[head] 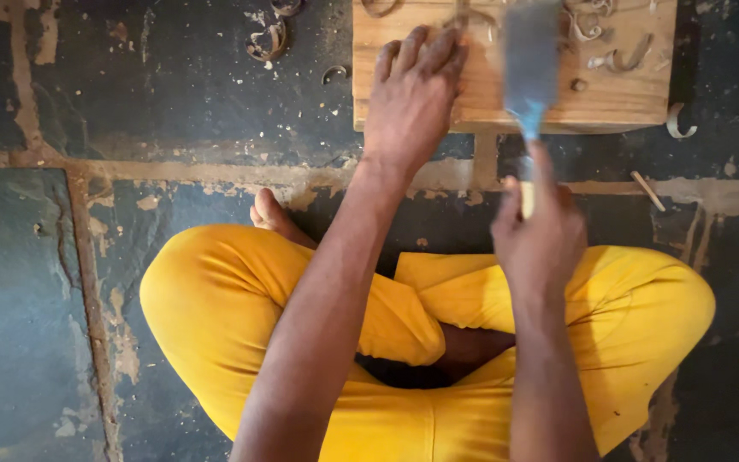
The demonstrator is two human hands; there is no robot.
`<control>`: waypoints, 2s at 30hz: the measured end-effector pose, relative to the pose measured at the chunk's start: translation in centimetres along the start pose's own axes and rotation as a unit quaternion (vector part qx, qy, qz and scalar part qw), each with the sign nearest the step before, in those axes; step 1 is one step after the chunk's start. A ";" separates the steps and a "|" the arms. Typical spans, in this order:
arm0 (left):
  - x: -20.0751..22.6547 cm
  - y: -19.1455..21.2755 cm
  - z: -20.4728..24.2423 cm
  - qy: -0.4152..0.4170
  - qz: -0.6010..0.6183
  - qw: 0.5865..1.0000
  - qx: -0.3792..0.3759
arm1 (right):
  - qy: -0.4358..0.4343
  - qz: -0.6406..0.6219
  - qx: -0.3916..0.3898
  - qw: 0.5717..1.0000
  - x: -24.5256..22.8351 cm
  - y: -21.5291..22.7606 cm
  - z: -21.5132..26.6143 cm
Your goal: The person sits cross-legged on the floor and uses a chisel to carve a rectangular wooden block. They repeatedly strike the chisel with a mallet to remove wood shavings and shape the block.
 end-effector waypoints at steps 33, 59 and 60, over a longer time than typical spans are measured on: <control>1.8 -1.6 -0.5 -0.016 -0.118 0.992 -0.032 | 0.053 -0.072 0.040 0.995 0.8 -0.4 -0.3; 0.4 0.5 -1.0 0.032 -0.077 0.996 0.014 | -0.050 -0.184 -0.035 0.981 -0.3 1.9 5.4; 0.4 0.5 -0.9 0.034 -0.079 0.996 0.016 | -0.044 -0.184 -0.037 0.981 -0.3 1.9 5.6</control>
Point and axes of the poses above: each hand's wrist, its own z-axis away from the middle knuckle, its own y-axis out of the back of the hand, x = y × z, the point moved 1 cm from there along -z, towards the middle knuckle, and after that the axes turned 11 degrees about x, right-handed, at the moved point
